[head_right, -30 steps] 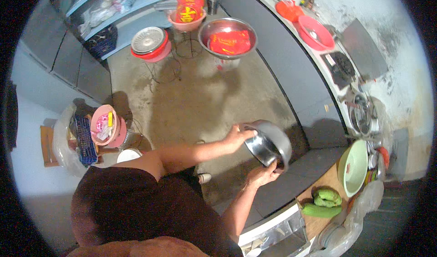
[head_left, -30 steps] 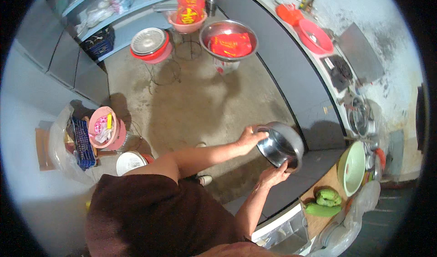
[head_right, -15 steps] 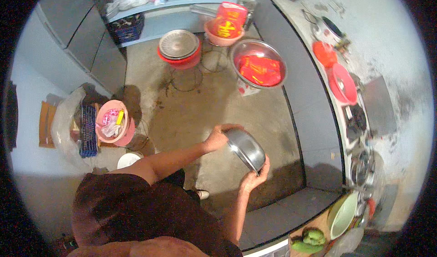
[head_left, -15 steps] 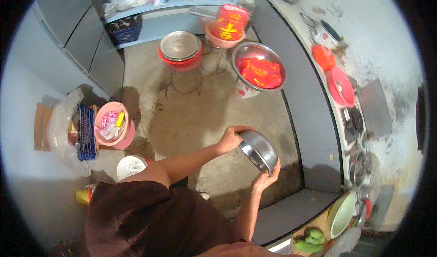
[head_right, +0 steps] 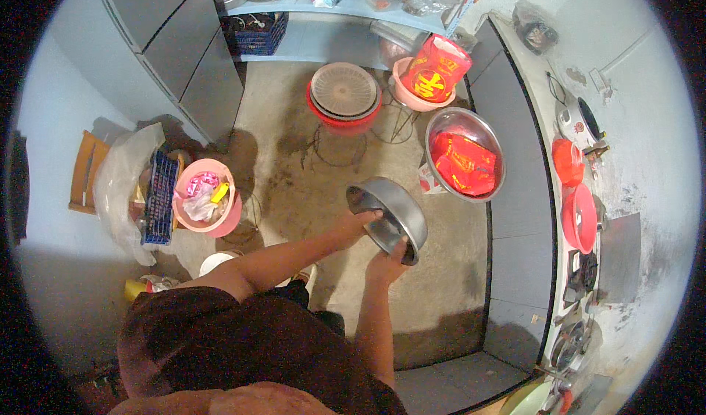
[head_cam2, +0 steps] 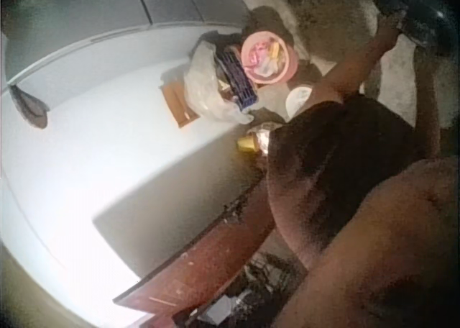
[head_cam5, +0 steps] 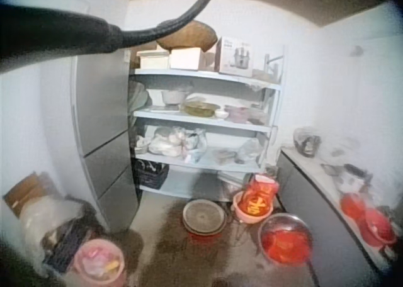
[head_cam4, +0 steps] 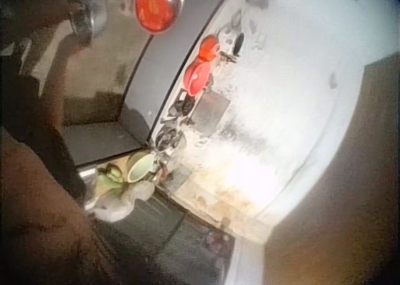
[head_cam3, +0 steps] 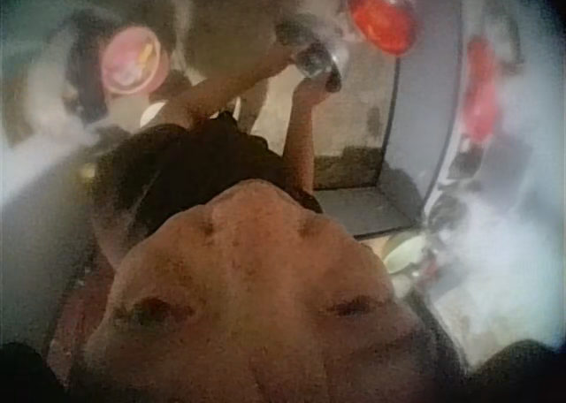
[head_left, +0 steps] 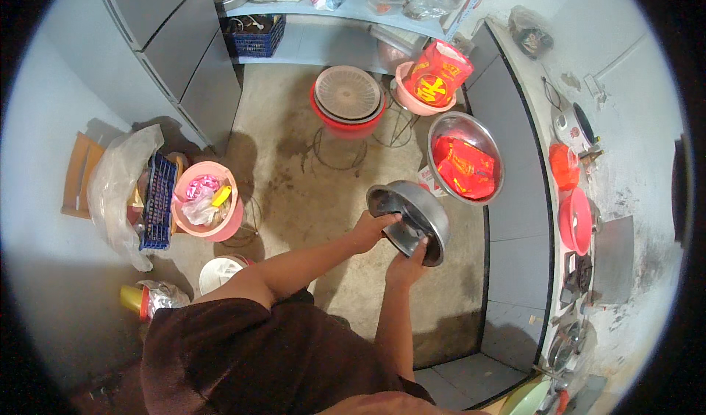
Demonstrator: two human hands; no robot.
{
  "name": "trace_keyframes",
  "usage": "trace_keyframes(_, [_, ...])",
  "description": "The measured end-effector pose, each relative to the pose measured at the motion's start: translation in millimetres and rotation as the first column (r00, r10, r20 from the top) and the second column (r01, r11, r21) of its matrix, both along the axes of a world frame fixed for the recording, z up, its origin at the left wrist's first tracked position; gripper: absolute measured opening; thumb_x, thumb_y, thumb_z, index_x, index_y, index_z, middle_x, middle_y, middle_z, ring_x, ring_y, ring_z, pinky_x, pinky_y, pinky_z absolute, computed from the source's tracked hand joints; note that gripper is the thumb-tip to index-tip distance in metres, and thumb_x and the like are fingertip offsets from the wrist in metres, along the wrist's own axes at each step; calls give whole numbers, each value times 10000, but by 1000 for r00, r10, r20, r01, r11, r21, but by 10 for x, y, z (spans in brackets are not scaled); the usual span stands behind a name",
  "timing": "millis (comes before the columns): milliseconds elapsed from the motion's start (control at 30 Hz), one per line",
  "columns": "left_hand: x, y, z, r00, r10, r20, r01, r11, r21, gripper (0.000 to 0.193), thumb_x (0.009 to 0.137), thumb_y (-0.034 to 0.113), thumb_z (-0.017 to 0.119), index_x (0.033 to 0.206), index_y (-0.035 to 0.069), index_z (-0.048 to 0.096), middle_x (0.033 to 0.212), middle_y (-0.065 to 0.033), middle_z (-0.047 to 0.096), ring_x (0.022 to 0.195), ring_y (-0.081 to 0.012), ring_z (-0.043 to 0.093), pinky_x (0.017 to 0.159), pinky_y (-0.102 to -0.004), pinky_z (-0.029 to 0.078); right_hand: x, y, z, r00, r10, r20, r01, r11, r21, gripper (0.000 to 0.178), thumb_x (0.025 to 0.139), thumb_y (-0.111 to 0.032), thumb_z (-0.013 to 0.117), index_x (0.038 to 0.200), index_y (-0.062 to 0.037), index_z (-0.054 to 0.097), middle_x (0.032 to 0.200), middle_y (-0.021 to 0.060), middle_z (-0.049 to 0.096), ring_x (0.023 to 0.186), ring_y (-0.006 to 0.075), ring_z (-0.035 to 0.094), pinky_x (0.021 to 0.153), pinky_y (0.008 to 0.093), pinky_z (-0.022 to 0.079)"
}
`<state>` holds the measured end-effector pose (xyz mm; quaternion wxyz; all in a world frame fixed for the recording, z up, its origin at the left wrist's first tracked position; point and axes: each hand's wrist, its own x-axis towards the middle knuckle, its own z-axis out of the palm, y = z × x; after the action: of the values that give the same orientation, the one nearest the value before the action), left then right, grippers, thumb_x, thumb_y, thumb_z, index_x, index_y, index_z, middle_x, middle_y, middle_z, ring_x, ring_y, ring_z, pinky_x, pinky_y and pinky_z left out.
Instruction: The person cleans a cluttered kitchen area by wiping a shelf with a cloth and organizing various items. They handle a plastic basket, metal bowls, a red basin, and a plastic container, moving them to the floor or rearranging them. The person also washes a metal bowl in the sink using a steel wool scrubber and water.
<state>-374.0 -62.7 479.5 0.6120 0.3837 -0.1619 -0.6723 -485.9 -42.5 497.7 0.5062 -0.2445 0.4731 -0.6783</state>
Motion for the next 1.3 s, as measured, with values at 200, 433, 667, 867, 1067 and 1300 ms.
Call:
trace_keyframes(200, [280,-261,-458,886,157,437,-126,987,-100,243,777,67,661,1016,30,631,913,-36,645,836,-129,568,723,-288,478,-60,-254,-162,937,157,-312,-174,984,-27,395,855,-114,615,1199,29,482,1168,115,546,1057,212,527,927,314,392])
trace_keyframes(433, [459,-446,-196,640,293,711,-16,930,-368,364,771,-138,513,1078,14,637,882,-27,655,796,-113,563,706,-272,472,-585,-635,-340,535,221,-815,-435,899,-42,375,843,3,567,1205,64,492,1072,132,602,995,194,572,838,291,454])
trace_keyframes(667, [-125,-758,-76,848,181,498,-144,983,-112,207,813,96,641,1009,30,644,929,-10,639,826,-101,546,732,-272,458,-552,-959,-183,826,231,-515,-277,961,-14,293,892,-131,561,1103,71,534,1060,104,597,948,187,558,861,295,425])
trace_keyframes(867, [-217,-820,-272,853,292,432,-221,953,-207,187,841,49,590,1021,55,641,924,-35,648,874,-153,580,787,-318,459,-843,-1222,-45,705,363,-609,-456,890,2,329,891,-102,575,1154,86,513,1095,148,587,986,215,560,875,317,434])
trace_keyframes(1067, [87,-910,-312,641,367,674,-184,926,-330,192,832,-11,571,1003,46,638,942,-27,644,894,-148,578,790,-313,468,-869,-1440,-370,599,360,-716,-522,853,-8,374,828,36,519,1202,15,519,1162,140,574,1075,238,540,955,339,397])
trace_keyframes(1300, [35,-815,91,892,303,335,-337,940,48,292,837,117,616,1115,50,558,1033,-39,620,925,-161,587,813,-306,477,-342,-1361,-367,855,373,-361,-410,912,-28,324,899,-81,524,1208,15,495,1128,90,567,984,173,545,858,298,426])
